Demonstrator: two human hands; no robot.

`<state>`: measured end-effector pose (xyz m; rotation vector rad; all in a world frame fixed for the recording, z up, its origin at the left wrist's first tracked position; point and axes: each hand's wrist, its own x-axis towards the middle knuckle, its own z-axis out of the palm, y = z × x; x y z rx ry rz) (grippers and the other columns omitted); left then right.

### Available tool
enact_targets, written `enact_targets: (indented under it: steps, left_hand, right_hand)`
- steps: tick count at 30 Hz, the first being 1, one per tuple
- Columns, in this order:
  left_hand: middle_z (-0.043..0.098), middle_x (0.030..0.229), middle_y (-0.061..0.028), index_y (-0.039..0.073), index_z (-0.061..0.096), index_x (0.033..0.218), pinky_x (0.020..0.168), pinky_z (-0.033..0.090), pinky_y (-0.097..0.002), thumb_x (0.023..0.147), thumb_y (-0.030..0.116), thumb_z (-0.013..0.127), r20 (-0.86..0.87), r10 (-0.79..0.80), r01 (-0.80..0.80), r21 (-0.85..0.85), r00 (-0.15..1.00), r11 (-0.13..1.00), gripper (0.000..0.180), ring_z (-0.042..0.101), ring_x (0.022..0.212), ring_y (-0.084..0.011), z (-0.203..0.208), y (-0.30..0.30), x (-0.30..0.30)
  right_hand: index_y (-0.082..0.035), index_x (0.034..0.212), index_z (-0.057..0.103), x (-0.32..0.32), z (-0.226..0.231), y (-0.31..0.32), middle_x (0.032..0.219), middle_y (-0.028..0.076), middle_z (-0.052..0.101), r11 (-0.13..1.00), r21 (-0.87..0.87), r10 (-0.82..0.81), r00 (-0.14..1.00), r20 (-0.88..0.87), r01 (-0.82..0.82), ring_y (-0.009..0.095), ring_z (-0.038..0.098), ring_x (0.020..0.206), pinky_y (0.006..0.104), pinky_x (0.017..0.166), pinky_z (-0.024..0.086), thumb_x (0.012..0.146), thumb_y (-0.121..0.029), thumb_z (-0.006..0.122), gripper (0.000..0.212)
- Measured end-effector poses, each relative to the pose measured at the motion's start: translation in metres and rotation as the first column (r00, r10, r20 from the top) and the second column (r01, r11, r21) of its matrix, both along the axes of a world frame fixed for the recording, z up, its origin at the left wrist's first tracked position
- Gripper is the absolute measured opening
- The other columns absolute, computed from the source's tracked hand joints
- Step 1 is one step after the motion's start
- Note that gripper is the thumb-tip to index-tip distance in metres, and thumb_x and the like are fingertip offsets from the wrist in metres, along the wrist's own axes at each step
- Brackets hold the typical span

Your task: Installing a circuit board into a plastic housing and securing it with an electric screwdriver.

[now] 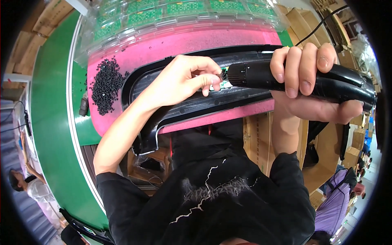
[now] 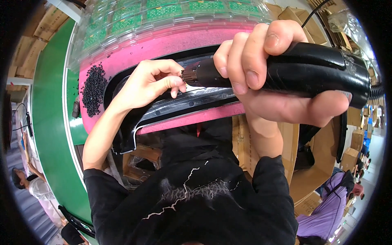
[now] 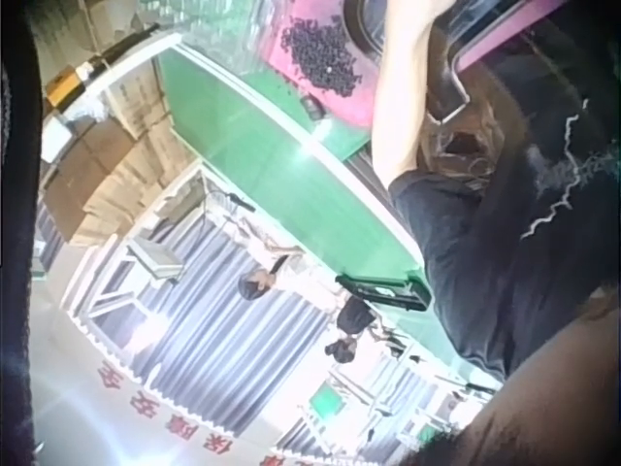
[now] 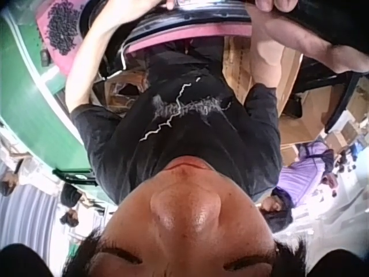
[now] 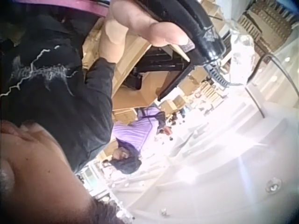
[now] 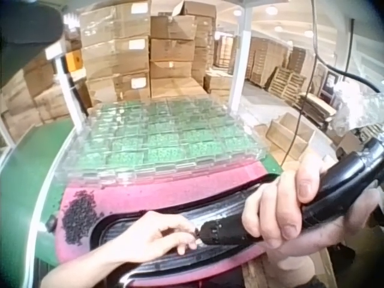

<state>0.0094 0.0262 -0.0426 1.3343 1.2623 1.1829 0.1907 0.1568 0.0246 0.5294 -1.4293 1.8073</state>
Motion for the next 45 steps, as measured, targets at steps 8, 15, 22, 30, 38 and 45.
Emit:
enact_targets:
  steps: [8, 15, 22, 30, 38, 45]
  left_hand:
    - [0.066, 0.073, -0.0103, -0.004, 0.062, 0.095, 0.056, 0.049, -0.0286, 0.09, 0.008, 0.059, -0.475, 0.134, -0.133, 0.034, 0.87, 0.99, 0.013, 0.06, 0.056, -0.0144, -0.002, 0.004, -0.009]
    - [0.064, 0.073, -0.0111, -0.002, 0.06, 0.097, 0.055, 0.049, -0.0293, 0.09, 0.008, 0.059, -0.529, 0.297, -0.19, 0.247, 0.795, 0.95, 0.012, 0.06, 0.055, -0.0165, -0.009, 0.005, -0.012]
    - [0.064, 0.072, -0.0124, -0.001, 0.06, 0.095, 0.056, 0.049, -0.0313, 0.091, 0.011, 0.058, -0.547, 0.349, -0.242, 0.26, 0.761, 0.935, 0.013, 0.061, 0.056, -0.0189, -0.01, 0.007, -0.013]
    - [0.063, 0.072, -0.0137, -0.002, 0.059, 0.096, 0.058, 0.05, -0.0328, 0.09, 0.011, 0.058, -0.558, 0.296, -0.219, 0.202, 0.775, 0.955, 0.014, 0.063, 0.059, -0.0204, -0.014, 0.006, -0.015]
    - [0.061, 0.071, -0.0157, -0.004, 0.06, 0.087, 0.061, 0.049, -0.0346, 0.086, 0.009, 0.063, -0.601, 0.167, -0.004, 0.263, 0.781, 0.965, 0.014, 0.063, 0.063, -0.0253, -0.011, 0.004, -0.013]
    - [0.067, 0.074, -0.0102, -0.005, 0.062, 0.09, 0.057, 0.049, -0.028, 0.087, 0.004, 0.06, -0.358, 0.093, -0.009, 0.229, 0.929, 0.973, 0.009, 0.061, 0.059, -0.0149, -0.001, 0.001, -0.004]
  right_hand:
    - [-0.002, 0.1, 0.052, -0.024, -0.032, 0.006, 0.063, 0.006, 0.052, 0.996, -0.06, -0.063, 0.995, 0.082, 0.068, 0.015, 0.047, 0.05, 0.031, 0.055, 0.04, 0.081, -0.07, 0.055, 0.07]
    - [-0.001, 0.098, 0.051, -0.037, -0.048, 0.006, 0.062, 0.008, 0.051, 0.99, -0.086, -0.093, 0.977, 0.191, 0.111, 0.016, 0.045, 0.049, 0.0318, 0.055, 0.041, 0.085, -0.061, 0.056, 0.061]
    - [-0.004, 0.095, 0.049, -0.053, -0.044, 0.003, 0.061, 0.002, 0.047, 0.976, 0.099, -0.214, 0.914, 0.343, 0.192, 0.011, 0.043, 0.048, 0.0278, 0.052, 0.036, 0.086, -0.061, 0.051, 0.058]
    - [-0.003, 0.097, 0.05, -0.065, -0.045, -0.006, 0.059, 0.002, 0.046, 0.974, 0.129, -0.222, 0.898, 0.381, 0.187, 0.011, 0.041, 0.046, 0.0274, 0.048, 0.035, 0.085, -0.058, 0.056, 0.057]
    - [-0.002, 0.1, 0.053, -0.039, -0.029, -0.003, 0.061, 0.005, 0.051, 0.988, -0.143, -0.056, 0.997, 0.052, 0.063, 0.015, 0.047, 0.049, 0.0315, 0.052, 0.041, 0.082, -0.072, 0.048, 0.072]
    - [-0.007, 0.095, 0.055, -0.022, -0.008, -0.006, 0.064, -0.003, 0.047, 0.99, -0.088, -0.109, 0.994, 0.0, 0.109, 0.009, 0.043, 0.048, 0.0257, 0.053, 0.037, 0.07, -0.082, 0.053, 0.079]
